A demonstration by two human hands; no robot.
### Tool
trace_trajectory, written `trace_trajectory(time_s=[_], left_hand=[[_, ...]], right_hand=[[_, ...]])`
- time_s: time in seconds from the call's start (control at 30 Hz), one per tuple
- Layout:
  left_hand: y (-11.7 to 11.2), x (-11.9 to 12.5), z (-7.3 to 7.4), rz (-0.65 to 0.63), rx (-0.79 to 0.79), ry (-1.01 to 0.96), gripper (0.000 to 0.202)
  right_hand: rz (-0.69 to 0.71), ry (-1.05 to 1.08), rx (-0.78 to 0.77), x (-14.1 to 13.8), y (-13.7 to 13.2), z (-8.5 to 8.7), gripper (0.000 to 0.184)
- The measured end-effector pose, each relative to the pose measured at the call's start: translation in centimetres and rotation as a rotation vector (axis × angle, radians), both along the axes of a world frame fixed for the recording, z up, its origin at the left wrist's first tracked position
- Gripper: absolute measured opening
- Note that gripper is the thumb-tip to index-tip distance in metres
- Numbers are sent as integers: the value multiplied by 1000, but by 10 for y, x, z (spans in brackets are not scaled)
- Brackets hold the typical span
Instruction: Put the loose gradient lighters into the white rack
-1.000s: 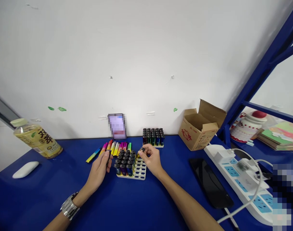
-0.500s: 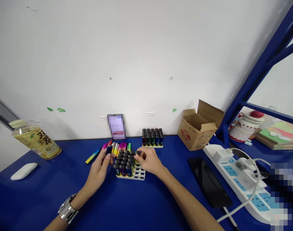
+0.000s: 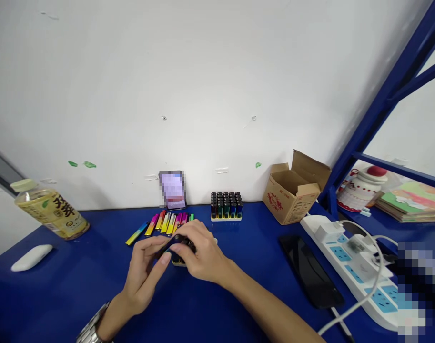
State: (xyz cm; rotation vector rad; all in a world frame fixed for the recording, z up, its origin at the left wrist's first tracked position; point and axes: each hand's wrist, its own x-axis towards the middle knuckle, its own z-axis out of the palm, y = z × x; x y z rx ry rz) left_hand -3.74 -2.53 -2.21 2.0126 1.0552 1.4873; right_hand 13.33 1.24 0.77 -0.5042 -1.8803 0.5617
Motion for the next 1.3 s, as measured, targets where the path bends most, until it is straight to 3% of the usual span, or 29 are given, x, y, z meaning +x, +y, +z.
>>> trace_trajectory(time_s=[0.1,0.17,0.33,0.43,0.5,0.6,0.73,0.87,1.03,1.17,1.3], left_hand=[[8,-4,-2,84,14,35,38],[16,-9,-5,124,-92,38,45],[32,-12,-15,-5,-470,67,82],[34,-6,-15,-44,-572,113,96],[34,-1,-13,-55,-587,148,95],[34,3,-12,-35,-599,173,90],[34,4,-11,-33,-614,151,81],[33,3,-9,-19,-595,159,74],[32,2,-4,-76,-620,141,67],[30,1,3,-100,-600,177,61],[28,0,9,-89,-574,248,56]], right_hand=[[-78,129,-117,15,14,-9,13],[-121,181,-174,29,27,-18,14],[-118,178,-268,53,47,-40,20],[-94,144,-299,58,48,-45,22],[-112,72,-262,59,47,-45,22],[-154,-93,-79,58,45,-44,22],[-167,-382,175,54,43,-37,29],[-228,-675,308,53,40,-30,27],[-275,-760,177,53,37,-25,21],[-245,-918,14,51,33,-7,18],[-260,-1077,-32,43,28,10,14]])
